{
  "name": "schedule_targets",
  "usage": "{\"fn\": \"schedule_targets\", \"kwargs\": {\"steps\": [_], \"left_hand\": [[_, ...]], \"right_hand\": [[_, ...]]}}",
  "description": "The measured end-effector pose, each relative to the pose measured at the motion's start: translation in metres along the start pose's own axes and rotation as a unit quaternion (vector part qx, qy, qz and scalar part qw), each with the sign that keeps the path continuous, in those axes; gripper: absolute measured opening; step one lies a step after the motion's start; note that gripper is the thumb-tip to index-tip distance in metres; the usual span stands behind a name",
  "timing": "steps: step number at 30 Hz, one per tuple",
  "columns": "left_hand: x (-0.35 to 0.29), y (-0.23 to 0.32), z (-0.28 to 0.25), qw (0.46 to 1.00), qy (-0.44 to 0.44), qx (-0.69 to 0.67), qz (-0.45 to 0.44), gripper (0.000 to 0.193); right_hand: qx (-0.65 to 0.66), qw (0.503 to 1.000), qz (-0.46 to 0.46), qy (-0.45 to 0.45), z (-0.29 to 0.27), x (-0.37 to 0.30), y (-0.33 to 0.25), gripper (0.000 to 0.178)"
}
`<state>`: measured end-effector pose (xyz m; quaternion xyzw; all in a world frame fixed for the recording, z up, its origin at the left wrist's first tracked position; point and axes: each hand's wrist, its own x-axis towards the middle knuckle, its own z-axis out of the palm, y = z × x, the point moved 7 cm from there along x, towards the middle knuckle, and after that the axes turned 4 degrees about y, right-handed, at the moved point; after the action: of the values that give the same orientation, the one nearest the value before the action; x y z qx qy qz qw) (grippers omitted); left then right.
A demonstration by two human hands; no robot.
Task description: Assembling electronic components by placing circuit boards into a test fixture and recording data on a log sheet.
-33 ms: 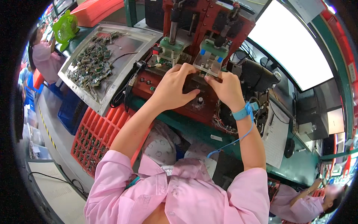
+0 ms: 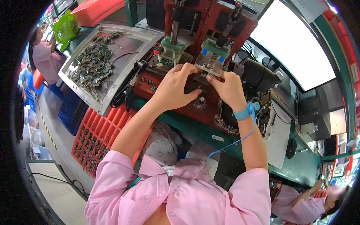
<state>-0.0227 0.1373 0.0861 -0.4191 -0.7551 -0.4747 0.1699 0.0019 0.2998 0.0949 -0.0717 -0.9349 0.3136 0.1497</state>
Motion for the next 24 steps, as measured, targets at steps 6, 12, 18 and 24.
{"fn": "schedule_targets", "kwargs": {"steps": [6, 12, 18, 24], "left_hand": [[-0.0027, -0.002, -0.0031, 1.0, 0.004, 0.004, 0.002, 0.05], [-0.0002, 0.0016, 0.0012, 1.0, -0.001, -0.014, 0.009, 0.052], [-0.0035, -0.0004, -0.0017, 1.0, -0.011, 0.001, -0.007, 0.054], [-0.0004, 0.0015, -0.0019, 1.0, 0.0, -0.005, -0.005, 0.053]], "right_hand": [[0.091, 0.996, -0.011, 0.021, 0.0069, 0.0017, 0.0065, 0.022], [0.159, 0.984, 0.072, -0.025, 0.0027, 0.0019, 0.0055, 0.016], [0.205, 0.974, 0.096, -0.027, 0.0065, -0.0008, 0.0035, 0.013], [0.186, 0.979, 0.084, -0.024, 0.0049, 0.0071, 0.0093, 0.013]]}}
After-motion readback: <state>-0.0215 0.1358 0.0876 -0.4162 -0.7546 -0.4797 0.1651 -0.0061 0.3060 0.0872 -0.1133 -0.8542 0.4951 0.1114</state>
